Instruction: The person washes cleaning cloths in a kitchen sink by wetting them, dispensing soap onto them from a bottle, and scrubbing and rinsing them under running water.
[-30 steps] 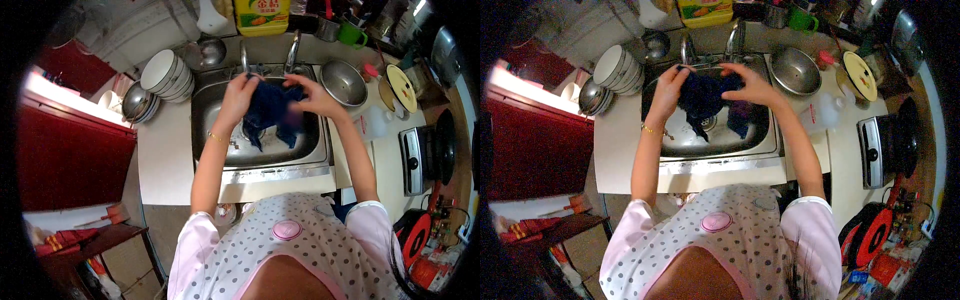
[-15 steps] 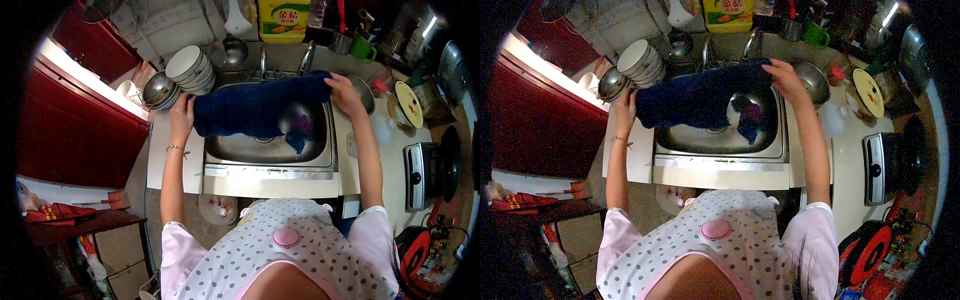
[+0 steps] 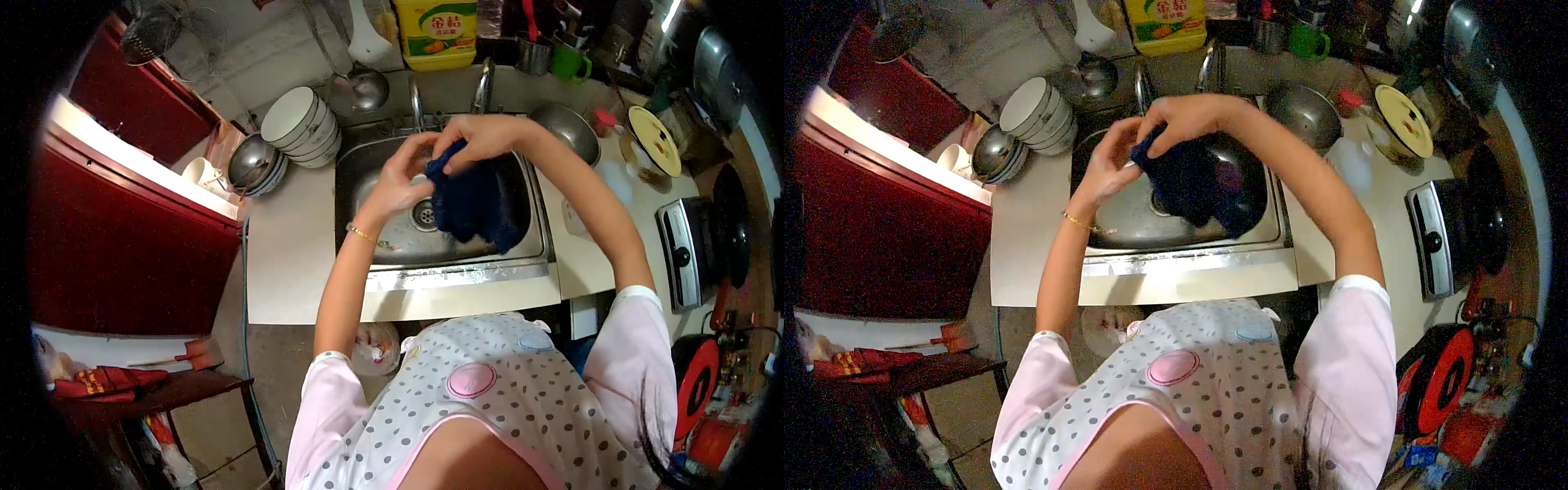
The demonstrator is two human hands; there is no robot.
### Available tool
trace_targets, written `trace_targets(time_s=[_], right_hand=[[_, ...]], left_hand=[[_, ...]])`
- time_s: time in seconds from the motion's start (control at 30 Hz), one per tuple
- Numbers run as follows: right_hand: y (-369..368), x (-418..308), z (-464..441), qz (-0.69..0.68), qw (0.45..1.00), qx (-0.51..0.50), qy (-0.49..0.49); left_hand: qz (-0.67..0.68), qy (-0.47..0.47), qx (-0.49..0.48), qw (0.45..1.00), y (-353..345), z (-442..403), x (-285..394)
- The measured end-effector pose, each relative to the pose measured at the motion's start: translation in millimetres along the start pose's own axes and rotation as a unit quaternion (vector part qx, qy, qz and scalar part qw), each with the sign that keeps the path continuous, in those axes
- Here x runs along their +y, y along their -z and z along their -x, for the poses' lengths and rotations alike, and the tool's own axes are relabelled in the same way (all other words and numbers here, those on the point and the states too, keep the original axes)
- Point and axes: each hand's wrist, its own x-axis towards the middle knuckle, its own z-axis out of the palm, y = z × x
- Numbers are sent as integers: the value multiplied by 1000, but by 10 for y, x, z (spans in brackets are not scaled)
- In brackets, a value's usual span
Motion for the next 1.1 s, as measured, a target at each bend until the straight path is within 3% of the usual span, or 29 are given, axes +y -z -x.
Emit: trace_targets(time_s=[0.07, 0.2, 0.27, 0.33, 0.4, 0.43, 0.53, 0.57, 0.6, 0.7, 0.77, 0.8, 0.97, 1.0, 1.1], right_hand=[[89, 95, 53, 51, 997, 52, 16], [252, 77, 389, 163, 973, 159, 36], [283, 45, 573, 266, 929, 255, 30], [317, 101, 742, 257, 912, 319, -9], [302, 212, 865, 255, 899, 356, -12], [271, 266, 917, 289, 882, 372, -17], [122, 363, 1057, 329, 852, 406, -32], [62, 366, 1100, 339, 840, 421, -36], [-5, 361, 1149, 337, 841, 421, -39], [-305, 316, 1292, 287, 846, 446, -49], [-564, 236, 1393, 288, 845, 442, -84], [-727, 272, 1462, 287, 850, 432, -92], [-1822, 528, 1605, 253, 910, 309, -113], [-2031, 638, 1609, 280, 911, 276, -122], [-2641, 1103, 1635, 249, 937, 217, -111]], left_hand=[[66, 100, -50, 992, -39, -32, -41], [24, 130, -167, 977, -87, -6, -379], [-264, 223, -277, 897, -45, 17, -432], [-277, 184, -301, 894, 102, 163, -840], [-147, 185, -104, 966, 199, 291, -1049], [-146, 185, -113, 965, 264, 303, -1007], [-283, 83, 31, 955, 386, 315, -616], [-254, 49, 70, 963, 502, 346, -737], [-280, 16, 84, 956, 508, 336, -536], [-318, 91, 89, 940, 544, 452, -104], [-351, -3, 35, 936, 570, 604, 23], [-411, -98, -28, 906, 575, 659, 118], [-425, -46, -201, 882, 388, 1461, -25], [-475, -16, -263, 839, 278, 1664, -89], [-465, 34, -299, 832, 6, 2266, -410]])
